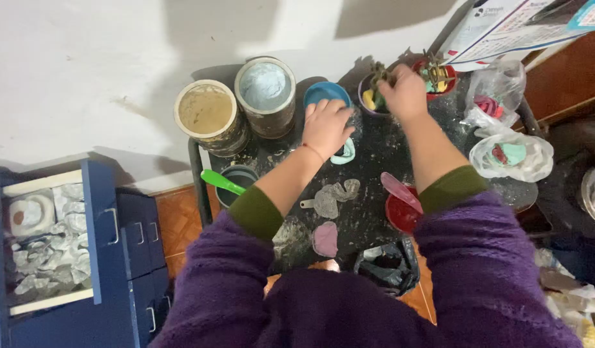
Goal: The person handles a pink dental mold, then scoops a white powder from a bag into a red bowl. They add water from a blue bowl and mix the contents with a pink spatula to form a pink paste.
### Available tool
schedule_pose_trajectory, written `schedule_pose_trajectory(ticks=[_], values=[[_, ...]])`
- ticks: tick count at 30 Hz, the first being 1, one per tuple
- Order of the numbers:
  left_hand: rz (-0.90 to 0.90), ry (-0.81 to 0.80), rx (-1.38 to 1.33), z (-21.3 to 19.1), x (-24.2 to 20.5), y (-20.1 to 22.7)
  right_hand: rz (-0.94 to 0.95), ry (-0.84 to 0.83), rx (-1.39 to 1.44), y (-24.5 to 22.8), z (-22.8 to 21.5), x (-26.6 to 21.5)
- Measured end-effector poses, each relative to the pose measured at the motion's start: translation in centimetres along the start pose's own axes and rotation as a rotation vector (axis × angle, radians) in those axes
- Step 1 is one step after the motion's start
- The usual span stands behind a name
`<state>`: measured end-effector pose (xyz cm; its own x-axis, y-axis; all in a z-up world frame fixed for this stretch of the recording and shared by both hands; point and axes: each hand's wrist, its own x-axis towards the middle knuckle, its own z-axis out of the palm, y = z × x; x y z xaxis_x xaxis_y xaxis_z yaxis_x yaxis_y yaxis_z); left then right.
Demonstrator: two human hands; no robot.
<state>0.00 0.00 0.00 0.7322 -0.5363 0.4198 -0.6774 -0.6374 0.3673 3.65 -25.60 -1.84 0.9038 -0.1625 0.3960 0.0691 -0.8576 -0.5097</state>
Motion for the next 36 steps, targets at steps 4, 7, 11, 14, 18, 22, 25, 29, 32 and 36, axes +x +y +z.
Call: schedule_pose_trajectory(ticks=[4, 7, 11, 14, 18, 22, 25, 29, 32, 36], values=[[-0.112, 0.005, -0.1, 3.0, 4.8, 0.3, 0.024, 0.016, 0.097, 1.2, -1.3, 1.7], [-0.179, -0.033, -0.185, 5.2, 8.2, 0.5, 0.024, 0.015, 0.077, 2.3, -1.9, 3.0], [-0.22, -0.068, -0.442, 6.9, 10.6, 0.7, 0.219, -0.083, 0.399, 0.8, -3.2, 3.8], [-0.274, -0.05, -0.659, 8.0, 11.3, -0.1, 0.35, -0.162, 0.712, 1.2, -3.6, 3.8], [-0.359, -0.016, -0.803, 7.8, 11.5, -0.5, 0.221, -0.189, 0.877, 1.7, -3.7, 2.9], [-0.381, -0.011, -0.803, 6.8, 11.6, 0.2, 0.032, -0.086, 0.691, 1.6, -3.0, 2.6], [-0.401, -0.017, -0.861, 6.1, 11.8, 0.5, -0.034, 0.023, 0.634, 1.2, -2.8, 2.7], [-0.355, -0.004, -0.847, 6.5, 11.9, -0.3, -0.087, 0.079, 0.502, 1.0, -2.9, 2.8], [-0.341, -0.067, -0.916, 6.2, 11.7, -1.4, -0.104, 0.06, 0.484, 1.3, -3.1, 2.9], [-0.345, -0.257, -0.868, 3.0, 11.4, -1.6, -0.319, 0.007, 0.354, 1.1, -5.5, 2.9]])
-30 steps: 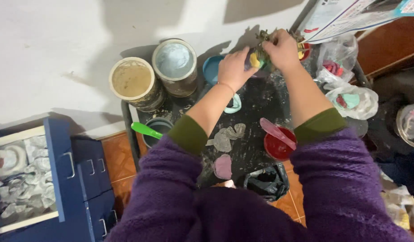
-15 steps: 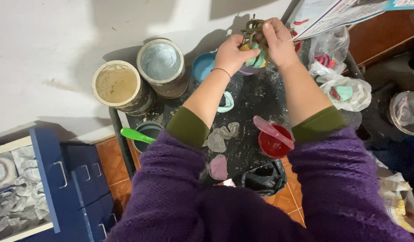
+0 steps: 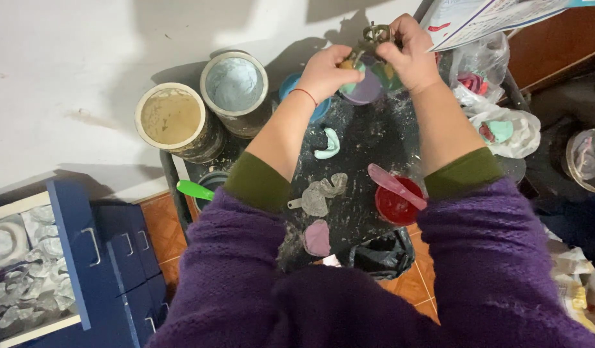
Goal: The person handles a pink dental mold, then scoops a white powder from a bag into a red bowl. They add water from a blue bowl and mix the contents with a pink spatula to form a pink paste.
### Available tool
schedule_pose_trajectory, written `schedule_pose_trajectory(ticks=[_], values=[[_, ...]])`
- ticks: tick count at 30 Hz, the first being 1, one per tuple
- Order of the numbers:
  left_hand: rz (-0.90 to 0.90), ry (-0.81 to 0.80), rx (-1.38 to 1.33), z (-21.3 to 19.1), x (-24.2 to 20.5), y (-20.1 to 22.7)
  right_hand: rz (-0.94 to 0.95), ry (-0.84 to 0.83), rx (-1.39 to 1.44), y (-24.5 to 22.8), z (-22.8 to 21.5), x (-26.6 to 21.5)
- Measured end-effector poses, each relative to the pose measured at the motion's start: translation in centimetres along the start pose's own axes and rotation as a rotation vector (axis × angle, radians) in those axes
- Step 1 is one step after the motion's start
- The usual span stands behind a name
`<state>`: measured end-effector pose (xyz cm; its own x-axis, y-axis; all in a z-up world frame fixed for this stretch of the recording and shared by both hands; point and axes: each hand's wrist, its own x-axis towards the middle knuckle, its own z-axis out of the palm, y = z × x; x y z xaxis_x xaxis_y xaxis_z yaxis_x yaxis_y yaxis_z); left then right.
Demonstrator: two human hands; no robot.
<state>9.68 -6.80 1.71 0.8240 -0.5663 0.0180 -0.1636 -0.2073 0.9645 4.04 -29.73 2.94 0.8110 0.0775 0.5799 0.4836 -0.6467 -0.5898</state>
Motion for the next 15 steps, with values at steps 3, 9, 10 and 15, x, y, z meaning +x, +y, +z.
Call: schedule_pose_trajectory(ticks=[3, 9, 10, 15], values=[[0.128, -0.127, -0.002, -0.7, -0.6, -0.8, 0.238, -0.018, 0.1, 0.2, -0.3, -0.2], [0.039, -0.111, 0.246, -2.8, -5.7, 3.5, 0.355, 0.06, 0.346, 3.4, 1.3, -0.3], [0.041, -0.109, 0.247, -3.0, -6.2, 3.0, 0.352, 0.06, 0.346, 3.3, 1.7, -0.4], [-0.172, 0.006, -0.413, -4.2, -8.6, 0.9, 0.487, 0.18, 0.457, 5.5, 4.5, -1.8]])
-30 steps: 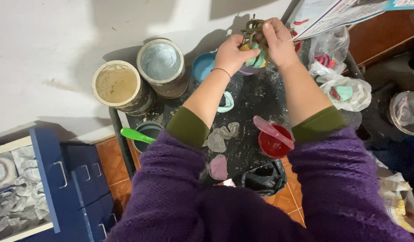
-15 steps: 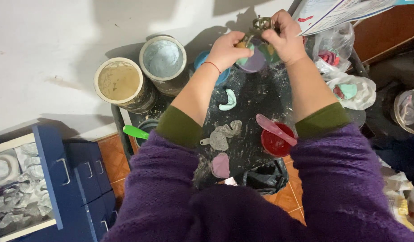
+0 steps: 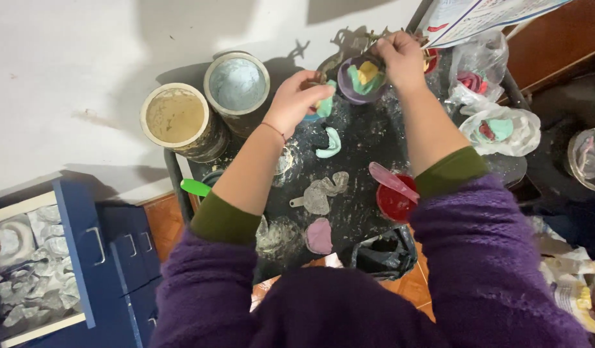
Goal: The person handles a pink dental mold, then scoops a white powder from a bag into a red bowl. They add water from a blue bowl and mix the contents with a pink spatula to form a pink paste.
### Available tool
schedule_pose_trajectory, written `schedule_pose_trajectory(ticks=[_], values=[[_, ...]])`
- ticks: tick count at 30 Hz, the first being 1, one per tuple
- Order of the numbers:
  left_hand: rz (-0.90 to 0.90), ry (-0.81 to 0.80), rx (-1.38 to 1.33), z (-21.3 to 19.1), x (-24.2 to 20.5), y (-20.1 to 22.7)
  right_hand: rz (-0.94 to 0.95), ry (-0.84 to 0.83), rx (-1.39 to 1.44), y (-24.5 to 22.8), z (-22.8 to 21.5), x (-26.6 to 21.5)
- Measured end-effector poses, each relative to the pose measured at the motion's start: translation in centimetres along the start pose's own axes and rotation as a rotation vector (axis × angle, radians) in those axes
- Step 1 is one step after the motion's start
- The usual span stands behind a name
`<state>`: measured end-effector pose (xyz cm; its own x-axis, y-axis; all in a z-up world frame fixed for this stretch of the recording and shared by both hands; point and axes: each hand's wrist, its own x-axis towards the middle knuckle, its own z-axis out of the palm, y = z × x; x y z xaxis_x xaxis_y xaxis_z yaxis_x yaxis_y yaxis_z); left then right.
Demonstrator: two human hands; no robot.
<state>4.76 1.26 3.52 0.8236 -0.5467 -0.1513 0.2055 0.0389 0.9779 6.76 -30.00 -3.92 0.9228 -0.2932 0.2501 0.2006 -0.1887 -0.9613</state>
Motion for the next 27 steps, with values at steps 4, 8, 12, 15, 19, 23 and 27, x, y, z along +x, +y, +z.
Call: schedule_pose_trajectory(ticks=[4, 8, 12, 15, 19, 23, 27], values=[[-0.091, 0.064, -0.061, -0.8, -0.7, -0.2, 0.078, 0.097, -0.194, -0.9, 1.4, -1.5], [-0.119, -0.003, -0.222, -1.4, -0.8, -1.2, 0.125, 0.178, -0.467, 0.7, 1.1, -1.4], [-0.135, -0.067, -0.229, -1.4, -0.8, -0.9, -0.031, 0.17, -0.53, 3.7, -1.1, -0.4], [-0.161, -0.077, -0.124, -0.6, -0.9, 0.7, -0.076, 0.125, -0.657, 0.9, -2.2, -1.6], [-0.161, -0.238, 0.048, 2.0, -2.7, 5.3, 0.209, 0.033, -0.144, -11.3, -0.4, -7.7], [-0.024, -0.433, 0.337, 6.0, -3.2, 7.5, 0.364, -0.367, 0.331, -16.3, -2.8, -14.2], [-0.08, -0.481, 0.539, 12.4, -4.4, 9.2, 0.36, -0.424, 0.543, -18.1, -6.2, -20.7]])
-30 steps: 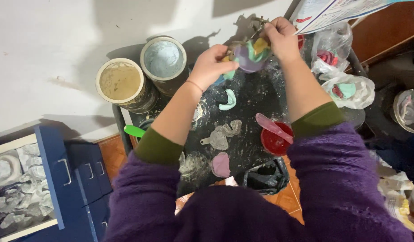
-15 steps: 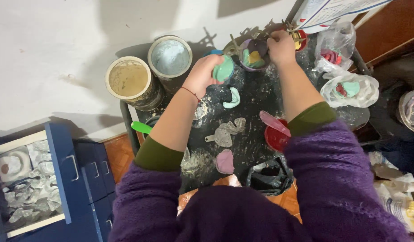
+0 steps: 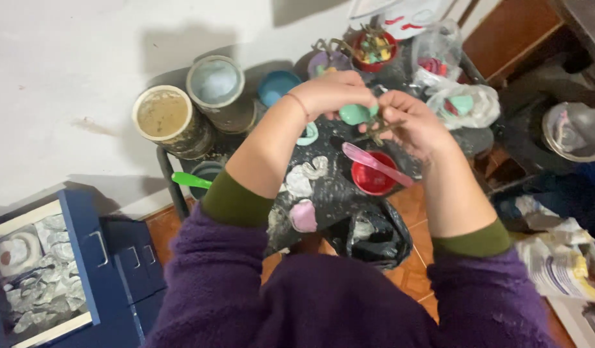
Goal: The person handles a pink dental mold, then scoops a white powder from a bag into a red bowl. They add water from a blue bowl and mix the contents with a pink spatula to form a pink paste.
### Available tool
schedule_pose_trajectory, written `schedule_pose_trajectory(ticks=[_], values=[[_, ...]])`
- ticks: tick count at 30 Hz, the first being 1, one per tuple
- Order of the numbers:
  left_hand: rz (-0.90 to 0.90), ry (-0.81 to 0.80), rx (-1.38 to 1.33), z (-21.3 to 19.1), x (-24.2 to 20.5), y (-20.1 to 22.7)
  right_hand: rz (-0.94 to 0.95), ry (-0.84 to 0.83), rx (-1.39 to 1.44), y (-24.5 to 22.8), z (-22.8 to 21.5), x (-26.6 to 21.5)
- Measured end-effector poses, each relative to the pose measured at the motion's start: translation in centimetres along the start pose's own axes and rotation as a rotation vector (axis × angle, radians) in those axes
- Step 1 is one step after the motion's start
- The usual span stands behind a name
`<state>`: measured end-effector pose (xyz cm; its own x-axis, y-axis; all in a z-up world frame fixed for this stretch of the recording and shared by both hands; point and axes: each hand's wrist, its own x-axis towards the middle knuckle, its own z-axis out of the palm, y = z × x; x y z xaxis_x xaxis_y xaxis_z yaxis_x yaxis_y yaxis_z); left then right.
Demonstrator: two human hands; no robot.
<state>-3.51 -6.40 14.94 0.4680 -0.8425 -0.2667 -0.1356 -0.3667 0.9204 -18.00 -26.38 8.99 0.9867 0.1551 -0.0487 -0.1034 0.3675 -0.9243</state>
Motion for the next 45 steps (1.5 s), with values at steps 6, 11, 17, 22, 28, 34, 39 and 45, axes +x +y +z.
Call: schedule_pose_trajectory(ticks=[6, 11, 17, 22, 28, 34, 39, 45], values=[[0.139, -0.011, -0.077, 9.0, 1.3, 5.1, -0.104, 0.203, 0.179, 0.9, -0.7, -12.0], [0.478, 0.237, 0.119, 10.9, -6.3, 0.1, -0.251, 0.563, 0.309, 5.0, -4.3, -24.8], [0.093, 0.487, 0.364, 13.7, -16.9, -16.4, -0.063, 0.736, 0.057, 17.4, -12.5, -37.4], [-0.112, 0.67, 0.642, 18.2, -20.0, -21.3, 0.058, 1.042, 0.032, 22.8, -13.2, -40.7], [-0.134, 0.715, 0.598, 18.4, -19.0, -23.0, -0.042, 0.925, -0.116, 18.2, -8.4, -36.0], [-0.086, 0.681, 0.575, 17.7, -18.7, -23.7, -0.175, 0.754, -0.189, 16.3, -6.5, -31.0], [-0.009, 0.726, 0.483, 17.9, -18.8, -24.6, -0.102, 0.66, -0.206, 15.7, -2.7, -28.5], [0.059, 0.676, 0.416, 17.9, -17.9, -26.5, -0.019, 0.534, -0.253, 16.7, -0.3, -25.6]])
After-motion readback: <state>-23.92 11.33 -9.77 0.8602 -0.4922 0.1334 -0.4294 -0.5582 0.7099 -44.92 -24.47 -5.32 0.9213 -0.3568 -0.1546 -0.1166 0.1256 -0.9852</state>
